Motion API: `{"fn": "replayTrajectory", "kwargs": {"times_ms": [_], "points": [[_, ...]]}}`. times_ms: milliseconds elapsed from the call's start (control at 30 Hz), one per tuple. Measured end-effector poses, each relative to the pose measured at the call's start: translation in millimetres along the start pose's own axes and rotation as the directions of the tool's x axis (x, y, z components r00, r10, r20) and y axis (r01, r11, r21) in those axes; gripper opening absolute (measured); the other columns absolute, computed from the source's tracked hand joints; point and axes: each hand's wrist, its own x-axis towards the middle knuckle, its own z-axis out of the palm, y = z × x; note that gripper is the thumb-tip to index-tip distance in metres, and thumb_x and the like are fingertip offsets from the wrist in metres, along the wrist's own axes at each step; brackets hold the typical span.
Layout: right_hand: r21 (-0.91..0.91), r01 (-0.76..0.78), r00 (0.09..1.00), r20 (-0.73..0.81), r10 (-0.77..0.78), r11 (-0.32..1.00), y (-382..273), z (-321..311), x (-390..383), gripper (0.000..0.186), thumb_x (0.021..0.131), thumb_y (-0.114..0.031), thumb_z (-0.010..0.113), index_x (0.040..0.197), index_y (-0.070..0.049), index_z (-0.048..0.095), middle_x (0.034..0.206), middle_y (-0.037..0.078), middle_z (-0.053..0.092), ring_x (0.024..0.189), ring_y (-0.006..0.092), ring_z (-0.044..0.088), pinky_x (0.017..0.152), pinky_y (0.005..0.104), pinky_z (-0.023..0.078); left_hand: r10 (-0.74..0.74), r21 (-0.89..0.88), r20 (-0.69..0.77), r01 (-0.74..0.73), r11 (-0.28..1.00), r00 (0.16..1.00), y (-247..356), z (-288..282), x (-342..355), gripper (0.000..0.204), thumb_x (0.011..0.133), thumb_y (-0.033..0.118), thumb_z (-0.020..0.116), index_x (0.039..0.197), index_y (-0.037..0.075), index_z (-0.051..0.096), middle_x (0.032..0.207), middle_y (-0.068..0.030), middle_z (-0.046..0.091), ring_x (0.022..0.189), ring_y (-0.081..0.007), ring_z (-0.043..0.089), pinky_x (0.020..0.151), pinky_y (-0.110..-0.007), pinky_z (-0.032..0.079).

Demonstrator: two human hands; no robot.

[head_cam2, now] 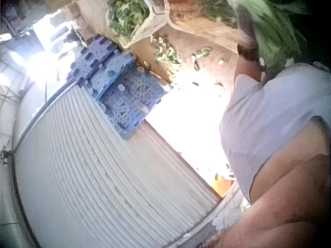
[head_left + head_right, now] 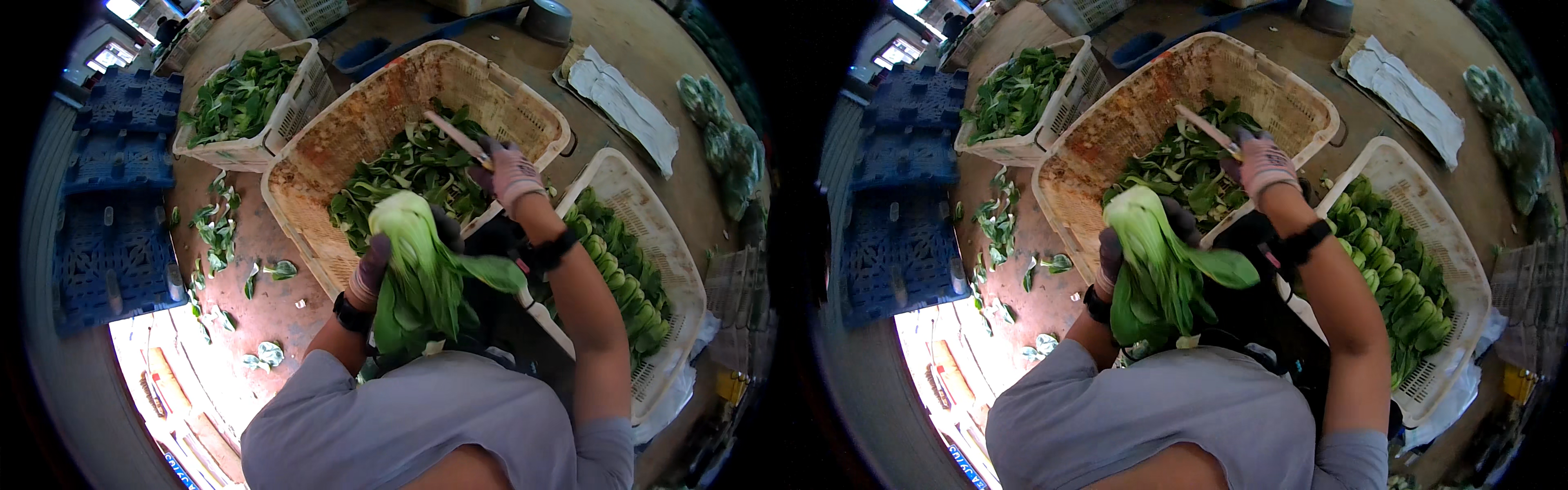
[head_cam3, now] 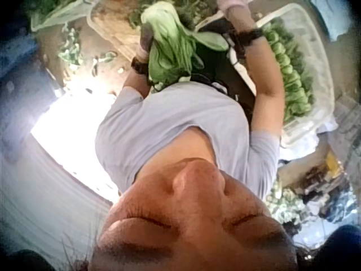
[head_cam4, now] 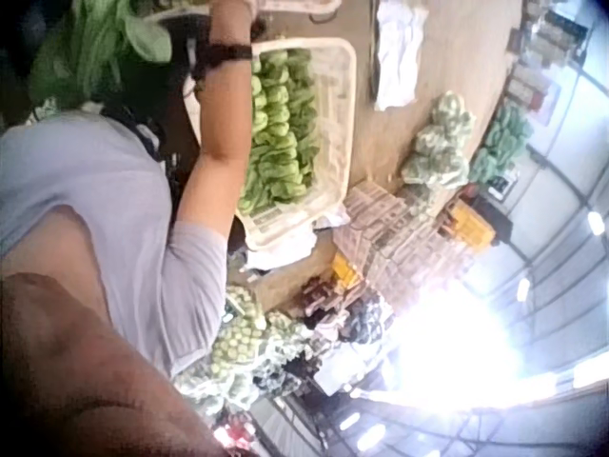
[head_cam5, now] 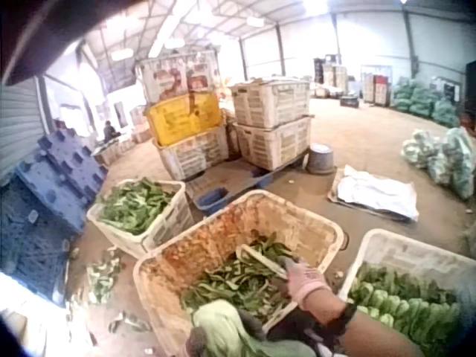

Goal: The person trims the stalks of bok choy with a knife, places the trimmed pieces into a basket, and then weighs portions of the bok choy on a digital scale before bagging them.

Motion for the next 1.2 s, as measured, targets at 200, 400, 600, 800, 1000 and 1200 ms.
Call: {"fn": "replayTrajectory", "kwargs": {"times_ms": [200,400,600,800,1000,1200], "points": [[0.795,-0.356,0.931,0.258,0.258,0.491,49,-42,-64,0.028,0.081,-0.030,0.067,0.093,-0.005,0.059,0.072,0.000,0.055,0.063,0.0082,0.050,0.056,0.0239,0.041,0.065,0.060,0.005,-0.065,0.996,0.998,-4,-8,14,0.089,0.066,0.069,0.065,0.120,0.001,0.044,0.112,-0.0161,0.053,0.103,-0.0279,0.056,0.088,-0.043,0.049],[0.787,-0.449,0.858,0.248,0.449,0.423,75,-78,-157,0.028,0.084,-0.031,0.057,0.094,-0.005,0.060,0.066,0.002,0.050,0.055,0.0113,0.046,0.052,0.0237,0.036,0.210,0.373,0.188,-0.268,0.888,0.959,-23,-23,32,0.072,0.074,0.060,0.062,0.115,0.003,0.049,0.113,-0.0142,0.054,0.101,-0.0266,0.057,0.083,-0.037,0.049],[0.922,-0.354,0.848,0.247,0.469,0.155,93,-83,-208,0.034,0.091,-0.027,0.055,0.117,-0.005,0.054,0.102,0.005,0.060,0.081,0.0124,0.055,0.068,0.0268,0.047,0.186,0.793,0.607,-0.606,-0.067,0.773,-25,-13,47,0.062,0.068,0.037,0.075,0.114,0.003,0.051,0.106,-0.0114,0.059,0.094,-0.0223,0.058,0.082,-0.036,0.048],[0.918,-0.388,0.887,0.350,0.303,0.076,27,-85,-196,0.024,0.084,-0.011,0.057,0.106,-0.004,0.055,0.087,0.004,0.060,0.074,0.0113,0.057,0.064,0.0252,0.047,0.133,0.620,0.610,-0.575,0.534,0.781,-53,26,50,0.078,0.055,0.023,0.083,0.120,0.008,0.043,0.117,-0.0115,0.051,0.107,-0.0246,0.051,0.092,-0.036,0.040],[0.899,-0.410,0.844,0.437,0.311,-0.151,72,-64,-207,0.026,0.081,-0.016,0.064,0.104,-0.007,0.055,0.079,0.002,0.059,0.067,0.0086,0.054,0.052,0.0226,0.042,0.239,0.066,0.260,-0.264,0.962,0.936,-77,70,29,0.068,0.078,0.047,0.066,0.127,0.011,0.038,0.114,-0.0140,0.054,0.107,-0.0331,0.052,0.092,-0.047,0.045],[0.872,-0.424,0.588,0.062,0.807,0.243,260,-87,-284,0.029,0.085,-0.030,0.058,0.103,-0.007,0.055,0.072,0.002,0.056,0.057,0.0108,0.049,0.049,0.0267,0.039,-0.172,0.116,-0.050,0.177,0.977,0.984,-58,59,52,0.069,0.078,0.054,0.062,0.124,0.005,0.044,0.106,-0.0137,0.057,0.095,-0.0279,0.058,0.083,-0.041,0.050]]}}
